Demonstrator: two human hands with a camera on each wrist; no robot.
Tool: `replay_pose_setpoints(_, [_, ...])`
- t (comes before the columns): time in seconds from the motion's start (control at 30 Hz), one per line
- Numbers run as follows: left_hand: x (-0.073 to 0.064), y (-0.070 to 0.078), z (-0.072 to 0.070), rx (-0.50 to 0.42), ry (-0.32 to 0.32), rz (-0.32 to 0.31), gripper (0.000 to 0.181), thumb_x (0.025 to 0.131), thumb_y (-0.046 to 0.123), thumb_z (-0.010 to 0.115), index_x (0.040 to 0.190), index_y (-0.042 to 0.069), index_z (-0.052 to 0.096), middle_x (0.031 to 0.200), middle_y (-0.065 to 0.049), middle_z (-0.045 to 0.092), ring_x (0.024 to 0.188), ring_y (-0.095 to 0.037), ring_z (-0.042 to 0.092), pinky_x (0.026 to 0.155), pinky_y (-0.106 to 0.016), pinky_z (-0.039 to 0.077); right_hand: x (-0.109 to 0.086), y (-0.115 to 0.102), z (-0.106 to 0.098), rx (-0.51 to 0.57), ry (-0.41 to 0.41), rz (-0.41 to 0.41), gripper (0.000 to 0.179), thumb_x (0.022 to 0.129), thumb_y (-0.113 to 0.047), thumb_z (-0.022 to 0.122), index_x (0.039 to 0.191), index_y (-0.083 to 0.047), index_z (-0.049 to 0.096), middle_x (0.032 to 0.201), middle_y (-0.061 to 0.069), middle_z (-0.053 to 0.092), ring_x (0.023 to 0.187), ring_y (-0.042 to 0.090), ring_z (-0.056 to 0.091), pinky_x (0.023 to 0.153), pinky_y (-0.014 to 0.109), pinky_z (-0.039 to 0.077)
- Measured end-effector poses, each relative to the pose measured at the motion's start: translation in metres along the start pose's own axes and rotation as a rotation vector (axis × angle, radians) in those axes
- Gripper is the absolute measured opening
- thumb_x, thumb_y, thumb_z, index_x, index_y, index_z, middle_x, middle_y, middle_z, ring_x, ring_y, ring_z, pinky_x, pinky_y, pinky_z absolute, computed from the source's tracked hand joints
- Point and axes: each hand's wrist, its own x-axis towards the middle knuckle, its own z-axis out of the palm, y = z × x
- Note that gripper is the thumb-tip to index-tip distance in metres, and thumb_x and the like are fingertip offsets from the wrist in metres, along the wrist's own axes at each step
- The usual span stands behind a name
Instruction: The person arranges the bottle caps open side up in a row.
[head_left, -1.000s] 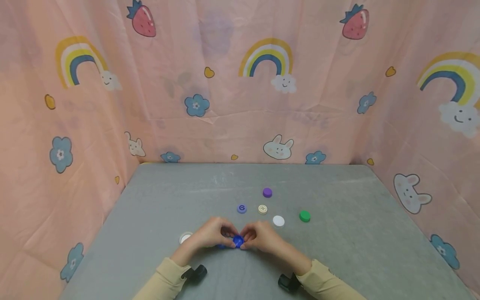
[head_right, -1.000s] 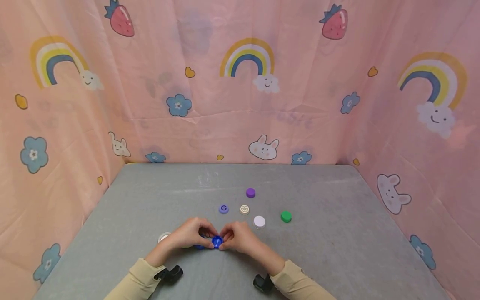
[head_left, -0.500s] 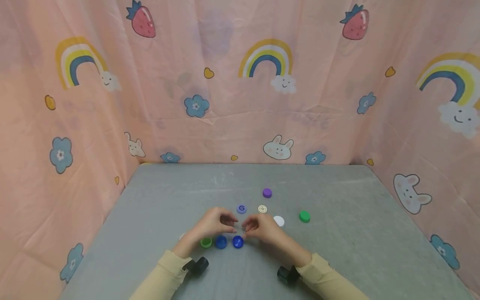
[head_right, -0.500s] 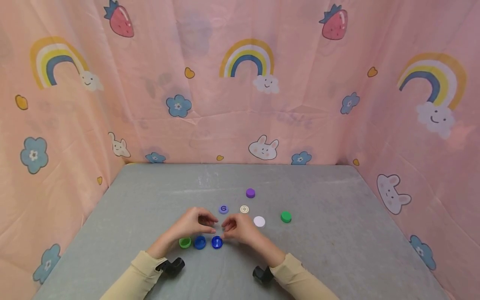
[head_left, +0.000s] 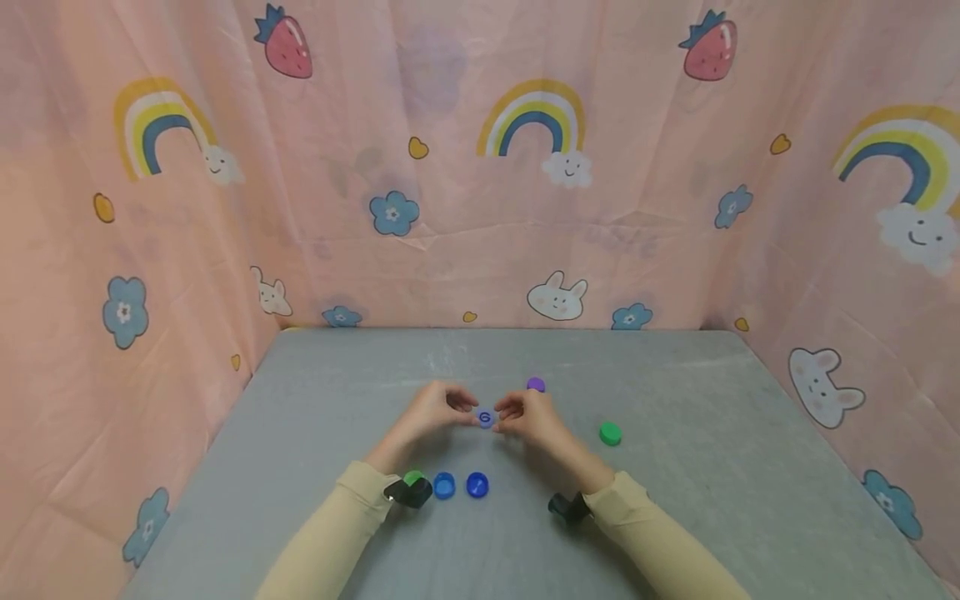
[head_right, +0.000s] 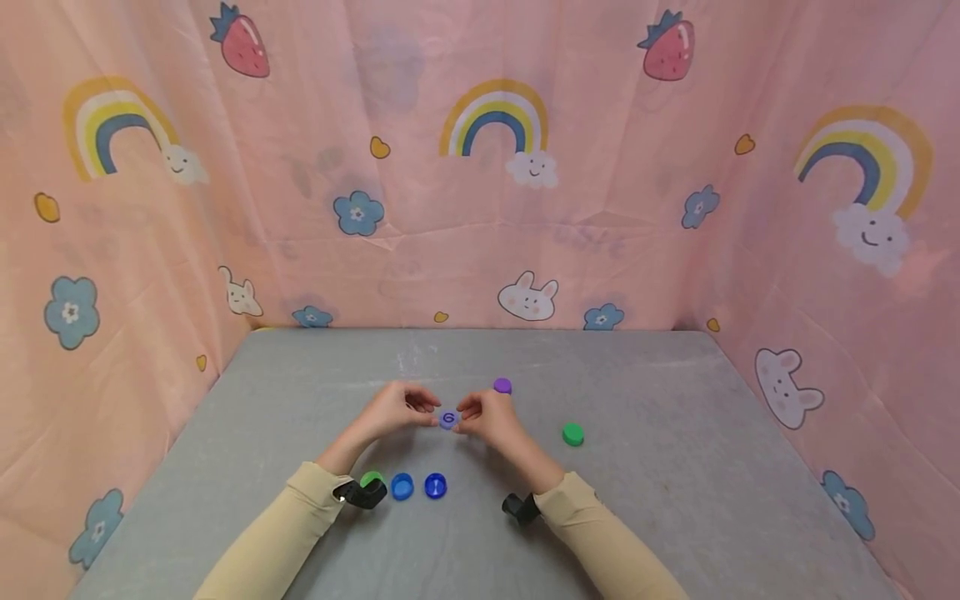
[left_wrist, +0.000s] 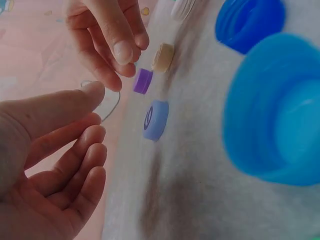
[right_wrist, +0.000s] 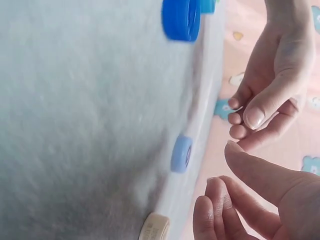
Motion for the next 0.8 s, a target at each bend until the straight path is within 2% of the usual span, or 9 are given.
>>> replay_pose_setpoints(0.3, [0.022, -0.011, 0.000, 0.001, -0.080, -0.043, 0.029, 0.064, 0.015, 0.078, 0.090, 0.008, 0.068, 0.082, -0.004, 0.067, 0.072, -0.008, 0.060, 0.067, -0.023, 0.048, 0.023, 0.004, -0.002, -0.089, -0.028, -0.081, 0.029, 0.065, -0.013, 0.078, 0.090, -0.004, 0.066, 0.079, 0.007, 0.066, 0.070, 0.013, 0.061, 0.064, 0.025, 0.050])
replay_pose_setpoints(0.43, [0.026, -0.019, 0.001, 0.011, -0.103, -0.060, 0.028, 0.063, 0.016, 0.079, 0.088, 0.010, 0.068, 0.077, 0.001, 0.066, 0.070, -0.008, 0.059, 0.065, -0.023, 0.047, 0.030, 0.008, 0.001, -0.073, -0.068, -0.058, 0.031, 0.065, -0.014, 0.078, 0.091, -0.003, 0.066, 0.081, 0.006, 0.067, 0.072, 0.014, 0.062, 0.065, 0.025, 0.050])
replay_pose_setpoints(0.57, [0.029, -0.027, 0.003, 0.022, -0.129, -0.054, 0.028, 0.063, 0.017, 0.079, 0.088, 0.011, 0.068, 0.077, 0.001, 0.065, 0.070, -0.009, 0.058, 0.064, -0.024, 0.047, 0.033, 0.012, 0.003, -0.059, -0.103, -0.059, 0.030, 0.065, -0.012, 0.077, 0.091, -0.002, 0.065, 0.083, 0.008, 0.066, 0.073, 0.016, 0.062, 0.065, 0.025, 0.050])
replay_pose_setpoints(0.8, [0.031, -0.028, 0.006, 0.040, -0.151, -0.075, 0.026, 0.062, 0.014, 0.078, 0.087, 0.012, 0.068, 0.073, 0.003, 0.063, 0.068, -0.009, 0.057, 0.060, -0.023, 0.047, 0.032, 0.014, 0.004, -0.064, -0.149, -0.090, 0.030, 0.065, -0.011, 0.077, 0.091, -0.002, 0.064, 0.083, 0.008, 0.065, 0.073, 0.016, 0.060, 0.065, 0.024, 0.049])
